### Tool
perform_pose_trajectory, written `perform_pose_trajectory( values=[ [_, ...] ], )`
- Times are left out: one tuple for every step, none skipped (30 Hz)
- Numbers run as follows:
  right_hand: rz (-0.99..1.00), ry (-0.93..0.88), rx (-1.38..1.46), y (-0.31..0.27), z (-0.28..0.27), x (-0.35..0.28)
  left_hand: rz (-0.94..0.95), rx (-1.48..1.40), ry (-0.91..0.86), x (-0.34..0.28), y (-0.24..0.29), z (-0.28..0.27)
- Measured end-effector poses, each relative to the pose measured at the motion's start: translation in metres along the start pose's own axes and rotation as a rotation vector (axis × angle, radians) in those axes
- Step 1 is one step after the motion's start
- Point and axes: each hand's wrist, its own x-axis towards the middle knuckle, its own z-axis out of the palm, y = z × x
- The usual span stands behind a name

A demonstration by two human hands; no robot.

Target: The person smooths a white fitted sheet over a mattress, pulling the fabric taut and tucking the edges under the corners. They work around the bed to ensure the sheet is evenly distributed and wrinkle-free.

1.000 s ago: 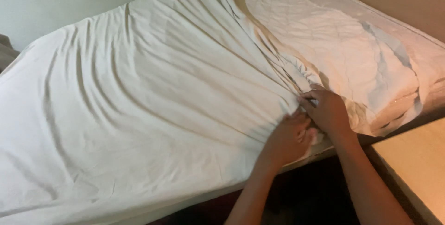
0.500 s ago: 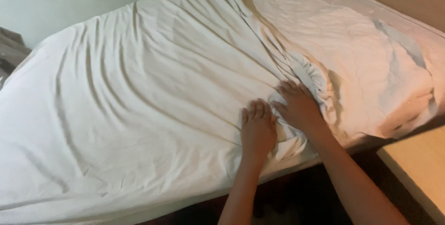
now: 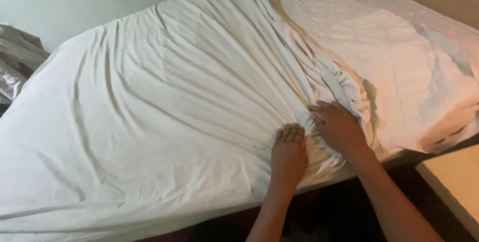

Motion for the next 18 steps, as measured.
perform_pose_trajectory(
  values=[
    [0.060, 0.003, 0.103, -0.008, -0.009, -0.003, 0.002, -0.029, 0.048, -0.007, 0.003, 0.002],
    [0.065, -0.006, 0.105, -0.013, -0.009, -0.005, -0.005, -0.032, 0.040, -0.009, 0.002, 0.004],
    [0.060, 0.015, 0.130, -0.015, -0.012, -0.005, -0.001, -0.012, 0.070, -0.006, 0.003, 0.006],
    [0.054, 0.036, 0.154, -0.017, -0.016, -0.004, 0.002, 0.008, 0.100, -0.003, 0.004, 0.009],
    [0.052, 0.039, 0.148, -0.014, -0.015, -0.001, 0.005, 0.004, 0.105, 0.001, 0.007, 0.003],
    [0.044, 0.071, 0.166, -0.011, -0.016, 0.002, -0.008, 0.004, 0.108, 0.005, 0.011, -0.002],
    [0.041, 0.105, 0.185, -0.009, -0.015, 0.004, -0.019, 0.005, 0.106, 0.007, 0.014, -0.008],
    [0.044, 0.108, 0.181, -0.005, -0.017, 0.010, -0.014, 0.002, 0.106, 0.015, 0.016, -0.010],
    [0.052, 0.151, 0.175, 0.000, -0.020, 0.015, -0.049, -0.012, 0.080, 0.022, 0.018, -0.012],
    [0.061, 0.194, 0.169, 0.005, -0.022, 0.021, -0.084, -0.027, 0.054, 0.029, 0.021, -0.013],
    [0.065, 0.192, 0.163, 0.017, -0.019, 0.029, -0.082, -0.033, 0.052, 0.041, 0.022, -0.011],
    [0.079, 0.201, 0.089, 0.029, -0.015, 0.038, -0.083, -0.039, 0.050, 0.052, 0.023, -0.009],
    [0.096, 0.211, 0.016, 0.041, -0.012, 0.045, -0.081, -0.043, 0.046, 0.064, 0.024, -0.007],
    [0.103, 0.210, 0.010, 0.050, -0.007, 0.045, -0.076, -0.050, 0.040, 0.069, 0.021, 0.004],
    [0.121, 0.175, -0.113, 0.058, -0.002, 0.045, -0.036, -0.047, 0.061, 0.076, 0.018, 0.014],
    [0.139, 0.139, -0.236, 0.067, 0.002, 0.046, 0.004, -0.045, 0.082, 0.083, 0.015, 0.024],
    [0.142, 0.138, -0.242, 0.070, 0.004, 0.045, 0.007, -0.051, 0.081, 0.085, 0.014, 0.032],
    [0.151, 0.112, -0.301, 0.074, 0.007, 0.044, 0.017, -0.032, 0.079, 0.086, 0.014, 0.039]
  ],
)
